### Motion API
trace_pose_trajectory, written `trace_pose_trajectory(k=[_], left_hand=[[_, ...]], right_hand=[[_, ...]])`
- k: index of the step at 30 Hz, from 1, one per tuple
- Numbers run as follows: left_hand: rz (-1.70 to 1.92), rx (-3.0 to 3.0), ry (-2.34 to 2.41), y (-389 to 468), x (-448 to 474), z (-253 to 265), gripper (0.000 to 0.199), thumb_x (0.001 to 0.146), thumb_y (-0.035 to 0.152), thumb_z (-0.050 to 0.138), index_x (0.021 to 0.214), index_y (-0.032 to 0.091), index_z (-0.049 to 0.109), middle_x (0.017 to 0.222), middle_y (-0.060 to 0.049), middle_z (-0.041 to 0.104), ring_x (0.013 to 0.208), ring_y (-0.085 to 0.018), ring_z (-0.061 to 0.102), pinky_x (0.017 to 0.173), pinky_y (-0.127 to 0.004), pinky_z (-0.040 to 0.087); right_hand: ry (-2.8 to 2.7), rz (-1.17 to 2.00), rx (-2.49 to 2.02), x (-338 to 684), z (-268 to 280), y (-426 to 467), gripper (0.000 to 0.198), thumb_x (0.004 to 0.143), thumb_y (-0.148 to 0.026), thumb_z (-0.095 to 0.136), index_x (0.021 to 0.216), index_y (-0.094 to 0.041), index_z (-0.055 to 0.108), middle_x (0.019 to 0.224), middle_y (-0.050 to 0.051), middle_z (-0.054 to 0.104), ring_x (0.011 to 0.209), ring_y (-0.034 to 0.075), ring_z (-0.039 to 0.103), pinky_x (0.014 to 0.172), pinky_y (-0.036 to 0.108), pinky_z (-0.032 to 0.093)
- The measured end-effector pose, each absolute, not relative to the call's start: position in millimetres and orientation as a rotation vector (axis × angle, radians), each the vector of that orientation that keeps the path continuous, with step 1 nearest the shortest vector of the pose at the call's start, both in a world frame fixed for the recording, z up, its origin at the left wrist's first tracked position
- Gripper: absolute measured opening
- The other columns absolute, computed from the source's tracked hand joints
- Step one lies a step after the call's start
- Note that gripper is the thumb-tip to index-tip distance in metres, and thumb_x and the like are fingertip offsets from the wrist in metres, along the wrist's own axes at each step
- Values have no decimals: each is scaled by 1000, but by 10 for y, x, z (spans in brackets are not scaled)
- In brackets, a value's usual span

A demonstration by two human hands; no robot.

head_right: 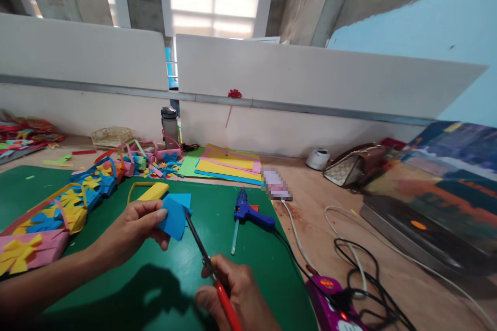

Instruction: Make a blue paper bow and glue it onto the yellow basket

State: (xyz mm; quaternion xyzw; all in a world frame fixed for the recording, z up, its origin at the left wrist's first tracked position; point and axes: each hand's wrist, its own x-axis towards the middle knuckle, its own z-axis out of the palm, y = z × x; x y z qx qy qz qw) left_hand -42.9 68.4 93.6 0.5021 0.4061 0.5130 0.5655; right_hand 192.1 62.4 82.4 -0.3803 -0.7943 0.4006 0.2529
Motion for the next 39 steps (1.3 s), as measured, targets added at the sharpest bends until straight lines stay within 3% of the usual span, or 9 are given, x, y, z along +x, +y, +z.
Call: trace_pose_trajectory(k=[6,13,19,30,39], left_hand=[[1253,1178,972,710,-430,893,31,81,39,59,66,13,61,59,-1,61,51,-10,57,52,-22,49],[1284,1250,1033,650,-418,978,33,80,40,59,61,13,61,56,0,59,52,-12,56,54,-24,52],[1252,1233,1036,600,-347,935,34,79,42,60,59,14,58,53,0,60,50,-13,60,52,-24,52],[1244,1212,1011,574,-298,894,33,80,42,59,60,15,56,53,0,62,50,-15,63,51,-26,53],[1263,1160,988,584,-283,866,31,80,38,59,61,14,58,55,2,57,52,-14,61,54,-29,56]], right_hand=[[-2194,1211,-1000,1905,840,651,41,81,-59,45,78,-18,49,60,-6,29,54,11,25,50,24,22],[-2169,1371,-910,1931,813,699,51,77,-69,44,85,-19,48,61,-7,27,54,10,22,48,23,20],[-2160,1500,-857,1959,734,727,49,77,-65,52,93,-19,46,65,-7,30,56,9,25,49,22,21],[-2159,1368,-756,1905,817,644,45,85,-63,38,82,-19,44,63,-7,30,53,9,23,46,22,22],[-2212,1272,-797,1914,842,641,44,86,-60,38,87,-17,46,63,-7,30,53,9,25,48,22,23]])
